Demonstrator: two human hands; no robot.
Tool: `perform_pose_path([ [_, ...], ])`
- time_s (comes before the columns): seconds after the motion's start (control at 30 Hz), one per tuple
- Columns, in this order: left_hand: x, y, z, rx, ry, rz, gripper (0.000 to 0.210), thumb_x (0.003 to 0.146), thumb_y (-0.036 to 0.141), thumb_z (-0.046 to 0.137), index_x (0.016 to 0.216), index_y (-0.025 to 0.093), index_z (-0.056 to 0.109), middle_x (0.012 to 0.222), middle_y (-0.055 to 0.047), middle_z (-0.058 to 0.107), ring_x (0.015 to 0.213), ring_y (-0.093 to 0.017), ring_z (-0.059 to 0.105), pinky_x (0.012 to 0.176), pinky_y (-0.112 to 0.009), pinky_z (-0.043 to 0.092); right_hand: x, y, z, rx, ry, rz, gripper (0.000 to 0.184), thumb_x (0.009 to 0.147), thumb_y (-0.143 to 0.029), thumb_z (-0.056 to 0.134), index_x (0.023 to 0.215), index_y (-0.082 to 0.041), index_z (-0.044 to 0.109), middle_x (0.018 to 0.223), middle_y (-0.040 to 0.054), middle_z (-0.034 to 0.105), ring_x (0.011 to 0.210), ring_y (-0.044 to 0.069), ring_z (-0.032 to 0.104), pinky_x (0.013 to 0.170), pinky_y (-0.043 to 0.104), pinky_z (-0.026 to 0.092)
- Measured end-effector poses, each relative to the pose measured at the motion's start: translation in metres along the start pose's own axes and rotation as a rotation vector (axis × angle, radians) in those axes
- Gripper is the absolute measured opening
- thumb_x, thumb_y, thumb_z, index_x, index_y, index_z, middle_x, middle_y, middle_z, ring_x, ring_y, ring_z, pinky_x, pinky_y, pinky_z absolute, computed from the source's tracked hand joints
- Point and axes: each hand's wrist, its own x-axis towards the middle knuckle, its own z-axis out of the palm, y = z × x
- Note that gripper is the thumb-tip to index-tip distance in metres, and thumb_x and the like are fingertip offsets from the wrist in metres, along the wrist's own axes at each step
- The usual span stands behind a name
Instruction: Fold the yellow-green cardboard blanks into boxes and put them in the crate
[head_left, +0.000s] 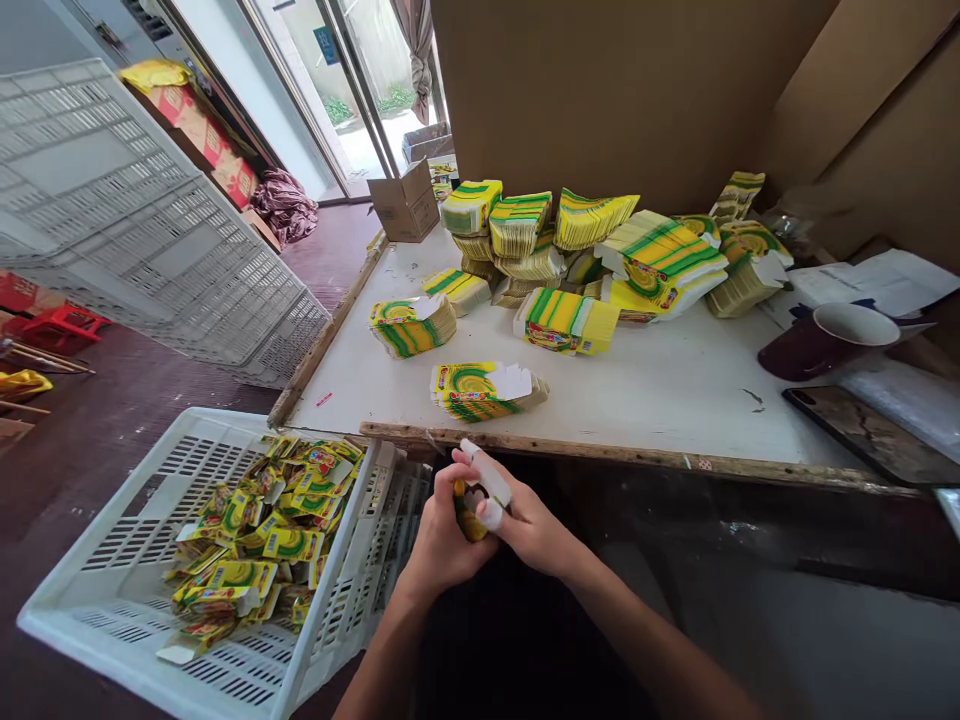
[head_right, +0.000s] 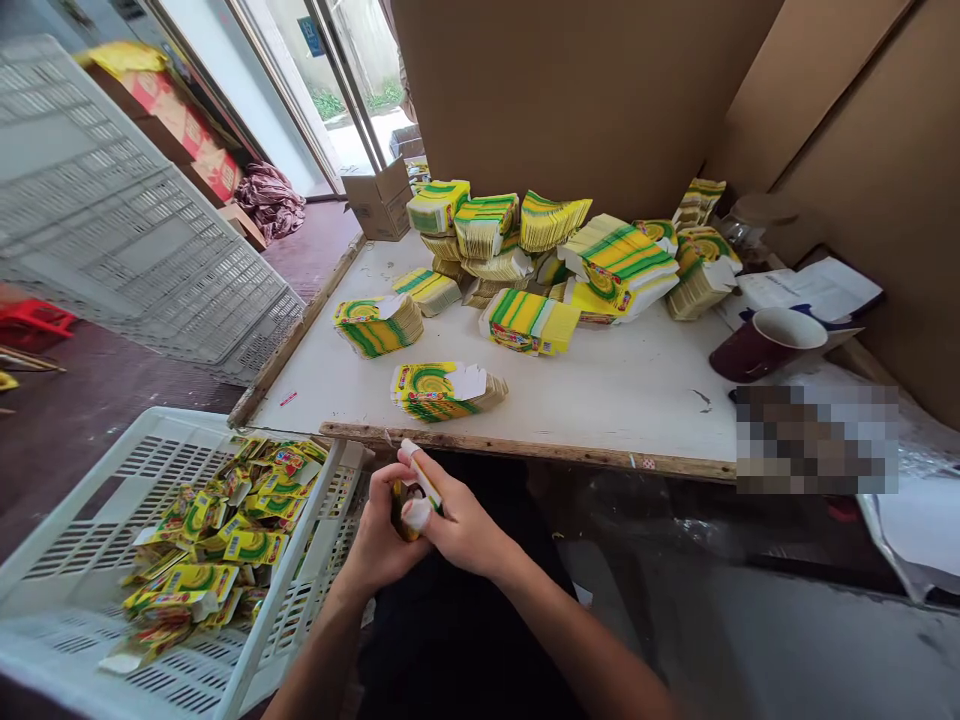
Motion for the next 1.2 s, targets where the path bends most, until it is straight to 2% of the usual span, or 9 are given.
perform_pose_path([
  [0.17, -0.001, -0.004, 0.008, -0.051, 0.111, -0.061, 0.057, 0.069, 0.020, 0.068, 0.119, 0.023, 0.040, 0.093, -0.004, 0.063, 0.071, -0.017, 0.064, 0.062, -0.028, 0.051, -0.003, -0.004, 0.003, -0.419, 0.003, -0.143, 0.055, 0.090, -0.007, 0.049, 0.142, -0.026, 0.052, 0.152, 0.0098, 0.047, 0.139, 0.023, 0.047, 0.114, 0.043, 0.042],
  [0.27, -0.003, -0.007, 0.011, 0.052, 0.218, -0.065, 0.062, 0.068, 0.020, 0.070, 0.122, 0.022, 0.041, 0.111, -0.010, 0.060, 0.087, -0.021, 0.065, 0.074, -0.034, 0.054, 0.000, -0.001, -0.003, -0.462, 0.055, -0.180, 0.057, 0.089, -0.002, 0.046, 0.138, -0.028, 0.056, 0.148, 0.0090, 0.052, 0.133, 0.023, 0.054, 0.110, 0.041, 0.047],
  [0.37, -0.003, -0.010, 0.006, 0.179, 0.287, -0.038, 0.054, 0.066, 0.020, 0.072, 0.116, 0.023, 0.051, 0.109, -0.009, 0.060, 0.095, -0.024, 0.063, 0.083, -0.039, 0.053, 0.002, 0.002, -0.012, -0.484, 0.073, -0.206, 0.059, 0.089, -0.004, 0.049, 0.144, -0.026, 0.050, 0.153, 0.0116, 0.045, 0.138, 0.025, 0.048, 0.111, 0.043, 0.045],
  [0.53, 0.000, -0.012, -0.010, 0.188, 0.211, -0.001, 0.042, 0.066, 0.024, 0.074, 0.106, 0.023, 0.061, 0.095, -0.006, 0.065, 0.086, -0.023, 0.064, 0.077, -0.035, 0.055, 0.003, 0.004, -0.013, -0.660, -0.078, -0.087, 0.060, 0.089, -0.012, 0.060, 0.146, -0.021, 0.046, 0.160, 0.0173, 0.030, 0.137, 0.030, 0.048, 0.107, 0.042, 0.049],
  [0.7, 0.003, -0.010, -0.018, 0.138, 0.092, -0.051, 0.040, 0.065, 0.024, 0.074, 0.103, 0.022, 0.065, 0.093, -0.005, 0.068, 0.082, -0.021, 0.066, 0.073, -0.033, 0.056, 0.009, -0.003, -0.019, -0.748, -0.131, -0.046, 0.023, 0.092, -0.018, 0.060, 0.112, -0.017, 0.071, 0.147, 0.0203, 0.050, 0.128, 0.031, 0.058, 0.100, 0.042, 0.054],
  [0.8, 0.005, -0.010, -0.022, 0.116, 0.044, -0.057, 0.041, 0.064, 0.028, 0.077, 0.103, 0.022, 0.066, 0.093, -0.005, 0.069, 0.081, -0.021, 0.067, 0.072, -0.032, 0.056, 0.013, -0.012, -0.029, -0.739, -0.224, -0.057, 0.020, 0.089, -0.016, 0.063, 0.105, -0.018, 0.074, 0.137, 0.0178, 0.059, 0.129, 0.030, 0.058, 0.099, 0.039, 0.053],
  [0.97, 0.007, -0.011, -0.025, 0.149, 0.094, -0.045, 0.044, 0.063, 0.021, 0.073, 0.106, 0.023, 0.066, 0.096, -0.005, 0.069, 0.087, -0.022, 0.068, 0.076, -0.032, 0.056, 0.015, -0.006, -0.017, -0.654, -0.113, -0.006, 0.031, 0.084, -0.016, 0.067, 0.115, -0.019, 0.071, 0.147, 0.0182, 0.049, 0.132, 0.030, 0.054, 0.107, 0.044, 0.047],
  [1.1, 0.000, -0.021, -0.033, 0.090, 0.138, -0.116, 0.043, 0.066, 0.030, 0.074, 0.107, 0.021, 0.064, 0.097, -0.006, 0.068, 0.089, -0.022, 0.067, 0.080, -0.034, 0.056, 0.019, 0.013, 0.005, -0.537, -0.016, -0.094, 0.063, 0.085, -0.020, 0.067, 0.144, -0.021, 0.045, 0.150, 0.0170, 0.046, 0.136, 0.027, 0.049, 0.110, 0.045, 0.045],
  [1.2, -0.009, -0.035, -0.055, 0.122, 0.402, -0.253, 0.054, 0.068, 0.041, 0.075, 0.115, 0.019, 0.058, 0.106, -0.007, 0.064, 0.098, -0.024, 0.065, 0.090, -0.039, 0.054, 0.034, 0.018, 0.002, -0.549, 0.029, -0.201, 0.068, 0.084, -0.025, 0.069, 0.146, -0.018, 0.040, 0.143, 0.0168, 0.054, 0.133, 0.027, 0.052, 0.109, 0.043, 0.046],
])
